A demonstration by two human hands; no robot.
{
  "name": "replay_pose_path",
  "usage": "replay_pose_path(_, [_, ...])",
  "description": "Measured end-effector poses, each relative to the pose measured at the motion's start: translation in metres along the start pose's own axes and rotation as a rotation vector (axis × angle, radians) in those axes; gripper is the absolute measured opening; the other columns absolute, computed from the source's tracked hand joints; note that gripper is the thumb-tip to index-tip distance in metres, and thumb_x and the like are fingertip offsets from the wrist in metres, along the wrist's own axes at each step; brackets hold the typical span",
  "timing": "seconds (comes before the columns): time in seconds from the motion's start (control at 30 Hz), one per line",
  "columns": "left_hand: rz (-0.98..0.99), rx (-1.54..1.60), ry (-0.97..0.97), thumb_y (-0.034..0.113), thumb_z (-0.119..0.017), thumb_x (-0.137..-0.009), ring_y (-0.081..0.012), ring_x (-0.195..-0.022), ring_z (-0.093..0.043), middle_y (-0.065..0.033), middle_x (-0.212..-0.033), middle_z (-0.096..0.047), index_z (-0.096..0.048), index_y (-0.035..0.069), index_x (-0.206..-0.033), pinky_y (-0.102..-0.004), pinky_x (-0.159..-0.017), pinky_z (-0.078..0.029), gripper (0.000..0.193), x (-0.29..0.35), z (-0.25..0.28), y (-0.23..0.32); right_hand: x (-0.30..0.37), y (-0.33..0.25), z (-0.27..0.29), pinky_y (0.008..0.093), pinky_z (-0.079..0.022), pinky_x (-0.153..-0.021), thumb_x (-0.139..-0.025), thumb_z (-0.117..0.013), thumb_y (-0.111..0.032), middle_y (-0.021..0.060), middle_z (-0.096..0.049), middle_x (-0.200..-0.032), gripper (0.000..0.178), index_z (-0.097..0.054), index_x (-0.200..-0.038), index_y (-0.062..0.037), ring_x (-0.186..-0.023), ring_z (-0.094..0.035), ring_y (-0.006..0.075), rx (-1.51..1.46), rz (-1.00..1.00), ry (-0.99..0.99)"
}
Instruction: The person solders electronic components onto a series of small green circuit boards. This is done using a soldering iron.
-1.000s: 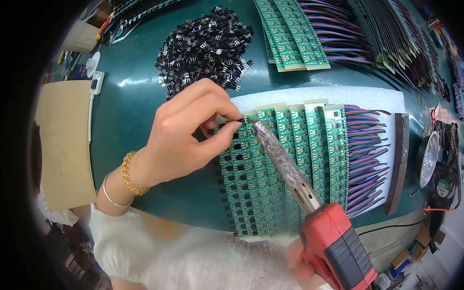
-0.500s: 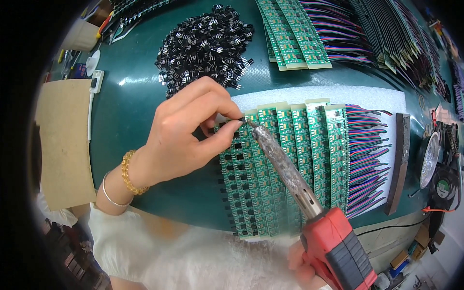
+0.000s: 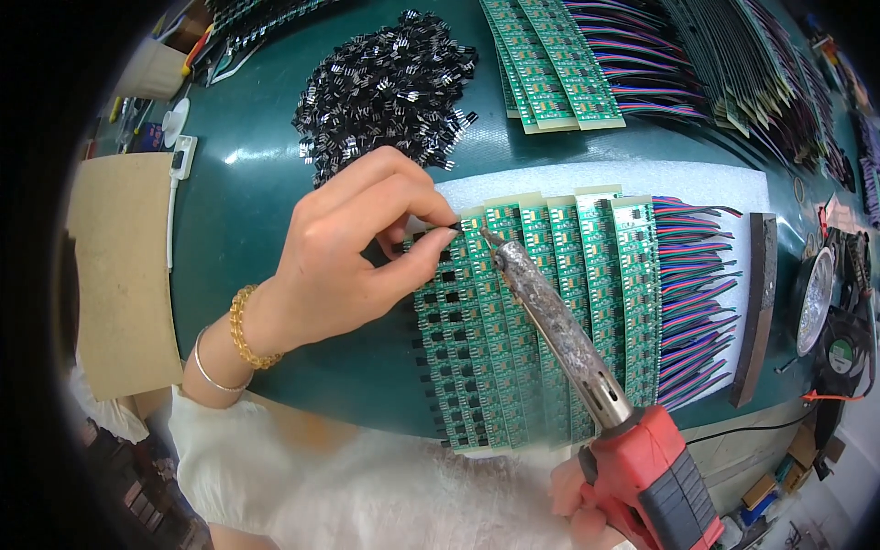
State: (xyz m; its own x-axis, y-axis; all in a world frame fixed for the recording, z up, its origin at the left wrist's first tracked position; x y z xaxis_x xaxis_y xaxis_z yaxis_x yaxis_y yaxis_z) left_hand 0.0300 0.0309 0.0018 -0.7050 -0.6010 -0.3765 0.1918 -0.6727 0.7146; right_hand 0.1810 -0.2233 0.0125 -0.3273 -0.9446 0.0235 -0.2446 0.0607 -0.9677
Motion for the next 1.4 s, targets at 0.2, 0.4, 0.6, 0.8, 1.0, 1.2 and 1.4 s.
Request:
replay_pose_path(0.2, [0.003, 0.001, -0.013, -0.006, -0.07, -0.074, -0.0083, -0.059, -0.053, -0.0052, -0.087, -0.059, -0.065, 0.001, -0.087, -0.0208, -0.05, -0.046, 0.016, -0.001, 0.001, 0.001, 0.015, 0.005, -0.001, 0.0279, -0.038, -0.041, -0.085, -0.067, -0.054, 0.0018, -0.048, -0.05, 0.08, -0.039, -0.13, 0.0057, -0.039, -0.045, 0.0131, 0.031, -0.071, 0.29])
replay_pose_path(0.4, [0.003, 0.002, -0.02, -0.006, -0.07, -0.074, -0.0079, -0.059, -0.052, -0.0051, -0.087, -0.059, -0.065, 0.001, -0.087, -0.0209, -0.05, -0.046, 0.016, 0.0, 0.001, 0.001, 0.01, 0.005, -0.005, 0.0274, -0.038, -0.041, -0.086, -0.065, -0.054, 0.0009, -0.046, -0.05, 0.079, -0.037, -0.13, 0.0052, -0.038, -0.044, 0.0125, 0.016, -0.039, 0.295])
replay_pose_path(0.6, [0.003, -0.002, -0.023, -0.006, -0.071, -0.075, -0.0075, -0.059, -0.052, -0.005, -0.087, -0.059, -0.065, 0.001, -0.087, -0.0211, -0.05, -0.046, 0.016, -0.002, 0.0, 0.002, 0.008, 0.004, -0.008, 0.027, -0.038, -0.041, -0.087, -0.064, -0.055, 0.0003, -0.045, -0.049, 0.078, -0.037, -0.13, 0.0051, -0.038, -0.044, 0.0121, 0.002, -0.018, 0.3])
replay_pose_path(0.8, [0.016, 0.006, -0.031, -0.005, -0.071, -0.075, -0.0075, -0.059, -0.052, -0.0048, -0.087, -0.06, -0.065, 0.001, -0.088, -0.0212, -0.05, -0.047, 0.016, -0.002, 0.0, 0.002, 0.007, 0.003, -0.008, 0.0267, -0.038, -0.04, -0.087, -0.063, -0.055, -0.0003, -0.044, -0.049, 0.078, -0.036, -0.129, 0.0049, -0.038, -0.044, 0.0118, -0.016, 0.007, 0.303])
replay_pose_path(1.0, [0.048, 0.002, -0.048, -0.004, -0.071, -0.076, -0.0081, -0.062, -0.055, -0.0053, -0.089, -0.06, -0.065, 0.001, -0.09, -0.0211, -0.052, -0.048, 0.016, 0.0, 0.005, 0.004, 0.008, 0.0, -0.005, 0.0285, -0.039, -0.043, -0.088, -0.062, -0.056, -0.0007, -0.045, -0.052, 0.079, -0.035, -0.133, 0.0034, -0.042, -0.046, 0.0126, -0.039, -0.03, 0.237])
replay_pose_path(1.2, [0.156, -0.13, 0.122, 0.001, -0.068, -0.083, -0.0076, -0.075, -0.06, -0.0025, -0.093, -0.062, -0.066, 0.003, -0.098, -0.0197, -0.059, -0.049, 0.015, -0.011, 0.068, 0.013, 0.024, 0.011, 0.01, 0.0265, -0.039, -0.04, -0.09, -0.059, -0.054, -0.0002, -0.042, -0.052, 0.078, -0.032, -0.133, 0.0051, -0.039, -0.042, 0.0115, -0.101, 0.055, 0.263])
replay_pose_path(1.4, [0.258, -0.34, 0.003, 0.002, -0.069, -0.081, -0.015, -0.064, -0.061, -0.007, -0.079, -0.062, -0.067, 0.002, -0.089, -0.0268, -0.056, -0.05, 0.008, 0.045, 0.097, -0.003, 0.019, 0.015, 0.017, 0.0266, -0.04, -0.038, -0.094, -0.056, -0.05, 0.001, -0.043, -0.055, 0.075, -0.028, -0.135, 0.0061, -0.039, -0.042, 0.0113, -0.126, 0.12, 0.308])
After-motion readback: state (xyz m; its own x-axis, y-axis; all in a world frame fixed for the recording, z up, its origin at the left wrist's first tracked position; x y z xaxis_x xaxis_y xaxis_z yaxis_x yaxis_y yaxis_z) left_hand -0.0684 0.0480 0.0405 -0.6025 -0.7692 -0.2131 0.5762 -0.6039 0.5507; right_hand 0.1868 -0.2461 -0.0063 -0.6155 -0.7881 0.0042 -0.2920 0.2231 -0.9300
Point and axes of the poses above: each hand's wrist, its own x-axis away from the middle knuckle, its own z-axis out of the back of the hand, y = z × x, the point moved 3 cm from there along -x, towards the middle knuckle
